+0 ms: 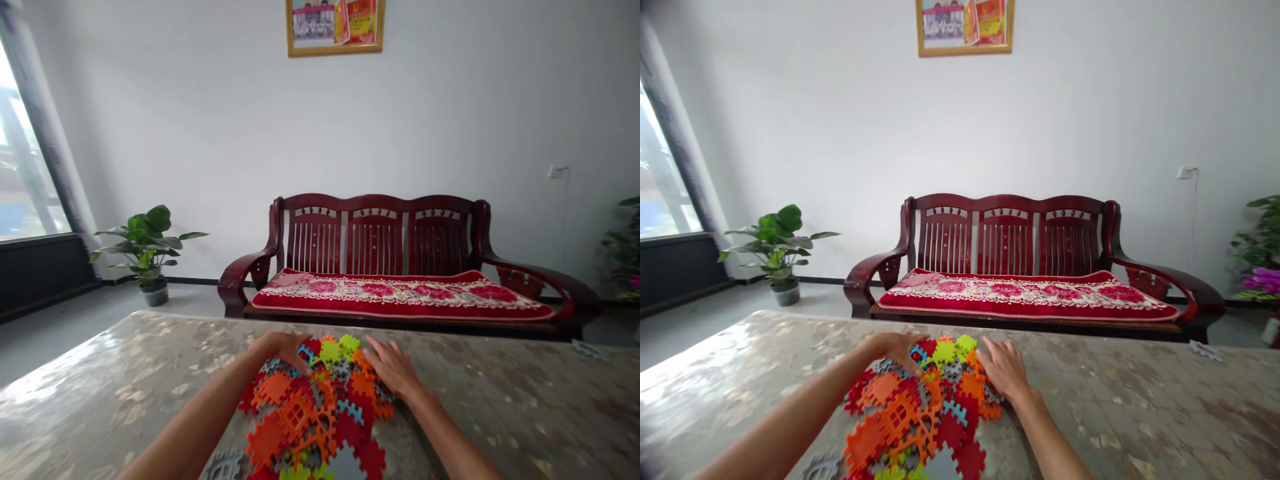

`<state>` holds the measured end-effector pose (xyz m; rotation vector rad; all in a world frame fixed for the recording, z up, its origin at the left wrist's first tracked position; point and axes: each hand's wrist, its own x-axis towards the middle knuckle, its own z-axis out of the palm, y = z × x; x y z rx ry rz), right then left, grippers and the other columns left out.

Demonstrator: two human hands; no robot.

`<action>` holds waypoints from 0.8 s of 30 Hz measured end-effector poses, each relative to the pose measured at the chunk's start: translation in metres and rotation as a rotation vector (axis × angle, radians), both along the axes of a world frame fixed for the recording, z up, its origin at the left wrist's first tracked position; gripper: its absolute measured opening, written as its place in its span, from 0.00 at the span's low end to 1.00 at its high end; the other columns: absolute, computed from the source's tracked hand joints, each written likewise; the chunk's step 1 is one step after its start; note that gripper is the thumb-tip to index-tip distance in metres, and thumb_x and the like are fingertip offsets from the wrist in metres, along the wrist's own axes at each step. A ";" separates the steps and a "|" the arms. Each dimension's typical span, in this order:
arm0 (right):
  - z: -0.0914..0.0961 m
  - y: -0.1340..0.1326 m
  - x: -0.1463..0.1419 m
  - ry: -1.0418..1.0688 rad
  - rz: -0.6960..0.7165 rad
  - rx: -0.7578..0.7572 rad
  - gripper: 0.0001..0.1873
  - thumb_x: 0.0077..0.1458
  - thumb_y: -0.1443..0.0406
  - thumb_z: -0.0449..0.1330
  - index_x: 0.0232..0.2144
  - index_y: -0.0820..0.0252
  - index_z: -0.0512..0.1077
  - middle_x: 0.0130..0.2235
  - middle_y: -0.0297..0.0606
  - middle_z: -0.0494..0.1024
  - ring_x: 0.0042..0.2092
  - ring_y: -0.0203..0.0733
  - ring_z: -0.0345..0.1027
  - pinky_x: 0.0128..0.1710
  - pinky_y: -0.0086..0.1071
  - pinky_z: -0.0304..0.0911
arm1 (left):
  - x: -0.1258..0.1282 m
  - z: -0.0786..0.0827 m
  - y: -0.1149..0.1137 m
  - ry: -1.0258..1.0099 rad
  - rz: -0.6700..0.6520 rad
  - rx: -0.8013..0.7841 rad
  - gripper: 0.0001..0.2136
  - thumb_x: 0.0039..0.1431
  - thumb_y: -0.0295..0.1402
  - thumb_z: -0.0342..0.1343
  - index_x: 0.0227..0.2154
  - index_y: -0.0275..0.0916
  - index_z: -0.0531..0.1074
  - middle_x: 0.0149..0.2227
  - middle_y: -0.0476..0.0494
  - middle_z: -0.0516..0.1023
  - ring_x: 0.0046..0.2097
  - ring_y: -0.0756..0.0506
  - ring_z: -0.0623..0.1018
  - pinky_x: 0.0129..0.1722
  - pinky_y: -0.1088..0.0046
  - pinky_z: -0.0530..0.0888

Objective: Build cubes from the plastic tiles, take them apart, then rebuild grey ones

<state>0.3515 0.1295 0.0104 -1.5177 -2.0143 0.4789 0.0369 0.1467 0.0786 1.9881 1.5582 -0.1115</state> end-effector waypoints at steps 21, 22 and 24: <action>0.007 -0.020 -0.056 0.468 0.067 -0.007 0.23 0.51 0.57 0.60 0.49 0.55 0.71 0.45 0.39 0.78 0.48 0.48 0.71 0.51 0.40 0.62 | 0.050 -0.016 -0.008 -0.554 0.080 -0.023 0.34 0.32 0.34 0.70 0.49 0.42 0.72 0.44 0.48 0.73 0.42 0.47 0.75 0.42 0.70 0.73; 0.009 -0.021 -0.057 0.519 0.063 0.013 0.21 0.50 0.58 0.60 0.47 0.55 0.72 0.43 0.39 0.79 0.46 0.48 0.71 0.50 0.40 0.63 | 0.054 -0.013 -0.012 -0.608 0.090 -0.024 0.31 0.33 0.33 0.69 0.47 0.41 0.72 0.40 0.50 0.74 0.39 0.49 0.74 0.39 0.72 0.73; 0.016 -0.025 -0.061 0.607 0.087 0.063 0.18 0.48 0.61 0.60 0.43 0.56 0.73 0.40 0.39 0.79 0.44 0.47 0.72 0.48 0.39 0.64 | 0.062 -0.007 -0.021 -0.690 0.088 -0.036 0.27 0.37 0.31 0.66 0.45 0.39 0.72 0.32 0.53 0.73 0.32 0.52 0.72 0.34 0.76 0.72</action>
